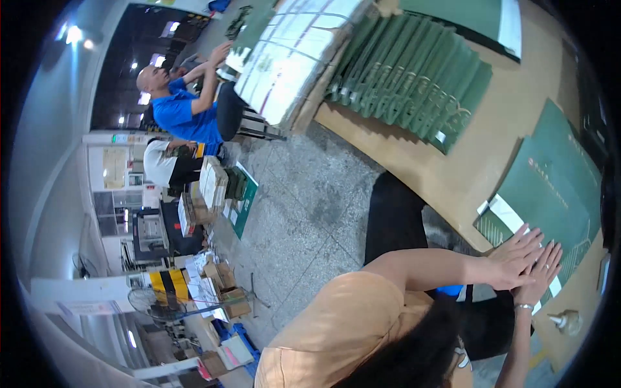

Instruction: Assembling and gluing paper gift boxes at a workbench.

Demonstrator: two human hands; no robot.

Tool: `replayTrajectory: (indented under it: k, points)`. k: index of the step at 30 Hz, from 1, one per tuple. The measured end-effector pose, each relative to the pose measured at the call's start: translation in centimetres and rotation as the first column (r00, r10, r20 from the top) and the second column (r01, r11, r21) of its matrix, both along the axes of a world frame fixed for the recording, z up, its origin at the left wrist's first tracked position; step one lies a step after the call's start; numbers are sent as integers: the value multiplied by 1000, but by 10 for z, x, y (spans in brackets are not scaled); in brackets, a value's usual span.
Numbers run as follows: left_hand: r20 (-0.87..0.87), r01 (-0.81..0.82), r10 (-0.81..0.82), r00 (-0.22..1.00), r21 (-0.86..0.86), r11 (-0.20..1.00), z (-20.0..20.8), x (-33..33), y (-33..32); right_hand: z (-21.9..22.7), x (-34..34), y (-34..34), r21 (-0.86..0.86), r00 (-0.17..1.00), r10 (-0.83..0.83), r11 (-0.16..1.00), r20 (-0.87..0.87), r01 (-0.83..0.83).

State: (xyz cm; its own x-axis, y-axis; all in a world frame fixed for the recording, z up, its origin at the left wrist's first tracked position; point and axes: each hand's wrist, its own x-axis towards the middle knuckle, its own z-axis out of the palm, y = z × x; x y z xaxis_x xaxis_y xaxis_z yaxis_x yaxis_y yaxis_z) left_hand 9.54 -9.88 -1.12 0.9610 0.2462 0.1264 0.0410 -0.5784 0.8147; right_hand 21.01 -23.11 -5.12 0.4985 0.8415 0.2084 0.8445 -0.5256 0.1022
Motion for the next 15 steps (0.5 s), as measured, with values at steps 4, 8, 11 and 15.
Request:
replayTrajectory:
  k: [4,8,11,15]
  points:
    - [113,-97,74,991,208,973,25,-22,53,1,0,2,-7,1000,-25,1000,-8,25]
    - [-51,-151,188,981,413,898,-3,-32,86,7,-1,7,-23,999,-42,999,-8,42]
    - [-83,-134,201,976,498,857,-9,-31,88,9,6,11,-71,999,-32,997,-38,29]
    - [-98,-109,176,979,479,871,-13,-32,83,20,18,-1,-166,991,7,986,-135,-30]
